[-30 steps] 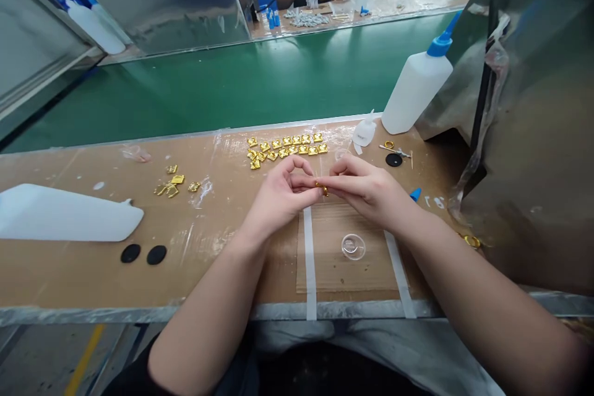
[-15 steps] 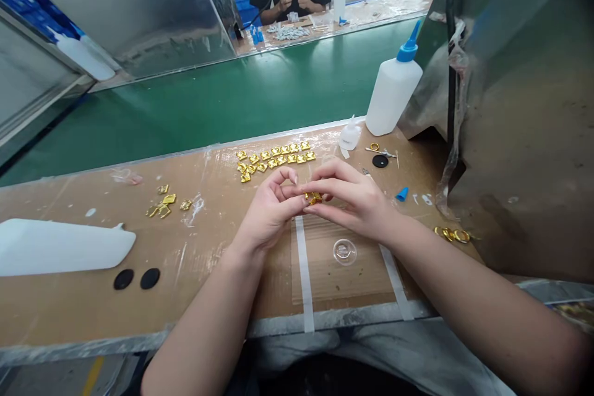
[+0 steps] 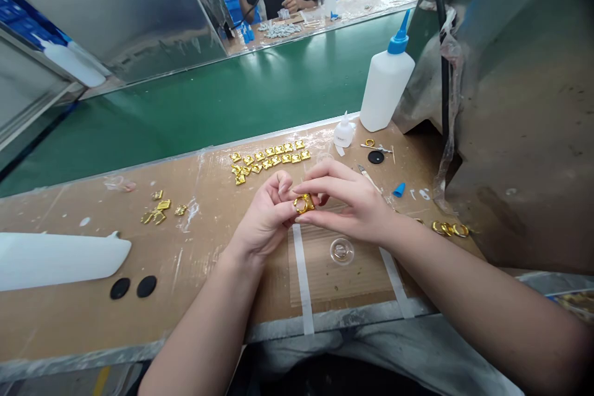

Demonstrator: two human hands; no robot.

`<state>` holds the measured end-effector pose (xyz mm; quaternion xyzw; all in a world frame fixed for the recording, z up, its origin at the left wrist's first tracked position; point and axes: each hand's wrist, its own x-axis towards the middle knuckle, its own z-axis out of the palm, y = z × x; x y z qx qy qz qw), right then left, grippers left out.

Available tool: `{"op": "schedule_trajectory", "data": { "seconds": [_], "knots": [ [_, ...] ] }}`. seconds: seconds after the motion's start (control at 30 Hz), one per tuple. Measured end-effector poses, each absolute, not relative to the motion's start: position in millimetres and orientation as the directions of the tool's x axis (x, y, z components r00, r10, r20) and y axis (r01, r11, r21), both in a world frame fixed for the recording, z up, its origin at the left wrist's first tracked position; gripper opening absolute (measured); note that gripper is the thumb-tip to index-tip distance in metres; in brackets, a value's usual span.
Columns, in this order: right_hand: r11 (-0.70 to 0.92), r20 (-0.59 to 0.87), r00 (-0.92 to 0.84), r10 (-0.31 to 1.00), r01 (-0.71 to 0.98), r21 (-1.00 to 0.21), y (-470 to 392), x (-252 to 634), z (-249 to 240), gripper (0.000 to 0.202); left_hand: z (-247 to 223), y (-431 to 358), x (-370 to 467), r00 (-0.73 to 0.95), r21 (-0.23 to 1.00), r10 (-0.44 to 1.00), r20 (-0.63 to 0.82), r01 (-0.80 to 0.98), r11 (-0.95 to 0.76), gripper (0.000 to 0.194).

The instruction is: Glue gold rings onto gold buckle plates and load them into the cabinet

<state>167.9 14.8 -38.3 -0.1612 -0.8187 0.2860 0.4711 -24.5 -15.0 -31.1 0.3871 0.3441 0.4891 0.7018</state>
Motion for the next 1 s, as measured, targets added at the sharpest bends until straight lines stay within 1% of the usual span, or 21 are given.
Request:
{"op": "schedule_trajectory", "data": {
  "seconds": [0.1, 0.23, 0.4, 0.63, 0.87, 1.0],
  "knots": [
    [0.769, 0.685, -0.484, 0.544, -0.039, -0.638, 12.8, 166.8, -36.3, 0.029, -33.6, -16.3, -22.7, 0.288, 0.855, 0.95, -0.12, -0.456, 0.246, 0.058],
    [0.782, 0.696, -0.482, 0.532, -0.034, -0.622, 11.0, 165.7, -33.4, 0.027, -35.6, -17.5, -20.9, 0.29, 0.829, 0.949, -0.123, -0.495, 0.259, 0.06],
    [0.792, 0.7, -0.485, 0.524, -0.025, -0.61, 9.9, 165.6, -30.7, 0.025, -34.7, -18.4, -19.9, 0.297, 0.843, 0.948, -0.11, -0.477, 0.247, 0.065],
    [0.794, 0.716, -0.454, 0.531, -0.028, -0.607, 8.5, 164.6, -30.4, 0.022, -34.1, -20.5, -20.0, 0.307, 0.861, 0.949, -0.072, -0.46, 0.214, 0.061],
    [0.814, 0.731, -0.452, 0.511, -0.02, -0.581, 8.6, 164.2, -29.0, 0.023, -34.2, -20.5, -17.9, 0.27, 0.876, 0.962, -0.047, -0.451, 0.169, 0.065],
    [0.833, 0.749, -0.447, 0.489, -0.017, -0.554, 7.5, 165.1, -29.0, 0.029, -31.9, -24.4, -17.8, 0.209, 0.909, 0.978, 0.016, -0.411, 0.073, 0.067]
  ]
}}
